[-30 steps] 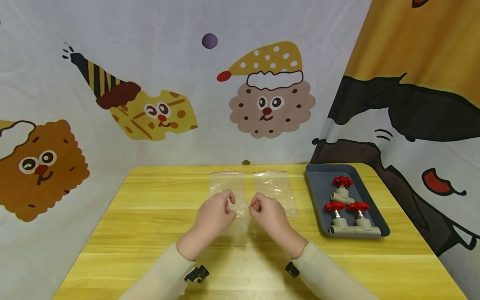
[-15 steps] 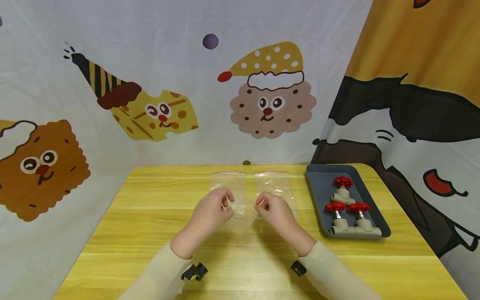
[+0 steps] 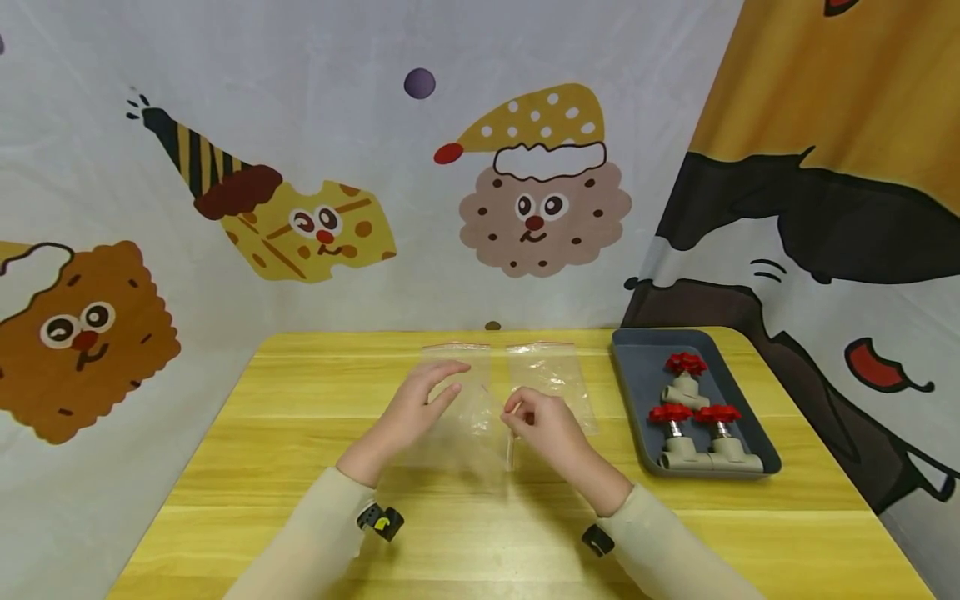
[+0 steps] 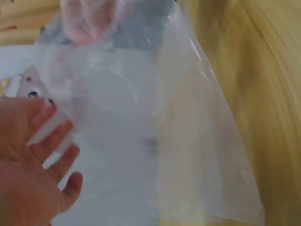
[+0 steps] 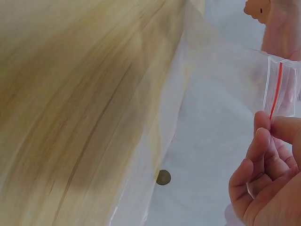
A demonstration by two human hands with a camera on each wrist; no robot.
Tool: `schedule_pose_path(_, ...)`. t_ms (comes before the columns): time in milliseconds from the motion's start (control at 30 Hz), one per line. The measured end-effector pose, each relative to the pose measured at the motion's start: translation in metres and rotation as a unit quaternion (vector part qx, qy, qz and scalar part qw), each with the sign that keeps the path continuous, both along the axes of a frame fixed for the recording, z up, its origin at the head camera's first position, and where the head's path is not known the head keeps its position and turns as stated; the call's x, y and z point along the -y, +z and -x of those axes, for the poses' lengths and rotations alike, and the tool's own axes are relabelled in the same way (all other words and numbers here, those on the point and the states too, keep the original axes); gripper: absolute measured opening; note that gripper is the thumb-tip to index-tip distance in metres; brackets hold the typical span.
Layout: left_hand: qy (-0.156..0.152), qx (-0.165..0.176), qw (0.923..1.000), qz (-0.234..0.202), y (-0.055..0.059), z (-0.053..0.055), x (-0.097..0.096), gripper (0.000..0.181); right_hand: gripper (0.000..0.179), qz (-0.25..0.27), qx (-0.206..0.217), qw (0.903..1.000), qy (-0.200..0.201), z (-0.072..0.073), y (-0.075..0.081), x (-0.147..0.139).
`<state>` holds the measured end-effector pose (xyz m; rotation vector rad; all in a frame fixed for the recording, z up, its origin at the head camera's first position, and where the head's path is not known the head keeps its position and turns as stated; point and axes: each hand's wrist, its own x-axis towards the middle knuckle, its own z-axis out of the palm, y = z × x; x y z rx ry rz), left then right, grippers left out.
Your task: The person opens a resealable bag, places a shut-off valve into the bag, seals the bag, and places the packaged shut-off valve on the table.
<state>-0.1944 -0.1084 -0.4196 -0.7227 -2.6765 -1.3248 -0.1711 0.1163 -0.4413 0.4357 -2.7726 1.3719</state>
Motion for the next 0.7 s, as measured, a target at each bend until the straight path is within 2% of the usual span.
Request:
schedule_pose_path(100, -0.01, 0.03, 0.9993, -0.02, -0.007, 0.006, 0.0, 0.025, 0.007, -0.001, -0.003, 0.9999, 0.011, 0.0, -0.001, 0.0)
schedule_pose_path(200, 0.002, 0.05, 0.9982, -0.033, -0.011, 0.007, -0.003, 0.02, 0.009, -0.024, -0.028, 0.9993, -0.001, -0.001, -0.001, 0.0)
schedule_pose_path(267, 0.013, 0.05, 0.998, -0.036, -0.011, 0.007, -0.004, 0.019, 0.015, -0.042, -0.056, 0.9974, -0.019, -0.002, -0.002, 0.002)
schedule_pose_path(367, 0.03, 0.047, 0.9975, -0.042, -0.011, 0.005, -0.006, 0.019, 0.022, -0.042, -0.104, 0.9929, -0.04, -0.005, 0.0, 0.004)
schedule_pose_path(467, 0.044, 0.044, 0.9967, -0.053, -0.01, 0.004, -0.006, 0.018, 0.016, -0.011, -0.137, 0.9903, -0.019, -0.011, 0.005, 0.007)
schedule_pose_path(567, 0.052, 0.037, 0.9957, -0.067, -0.009, 0.002, -0.007, 0.015, 0.016, 0.016, -0.122, 0.9921, 0.025, -0.015, 0.01, 0.012)
schedule_pose_path(700, 0.057, 0.029, 0.9943, -0.085, -0.009, 0.001, -0.008, 0.015, 0.029, 0.031, -0.063, 0.996, 0.057, -0.016, 0.008, 0.016)
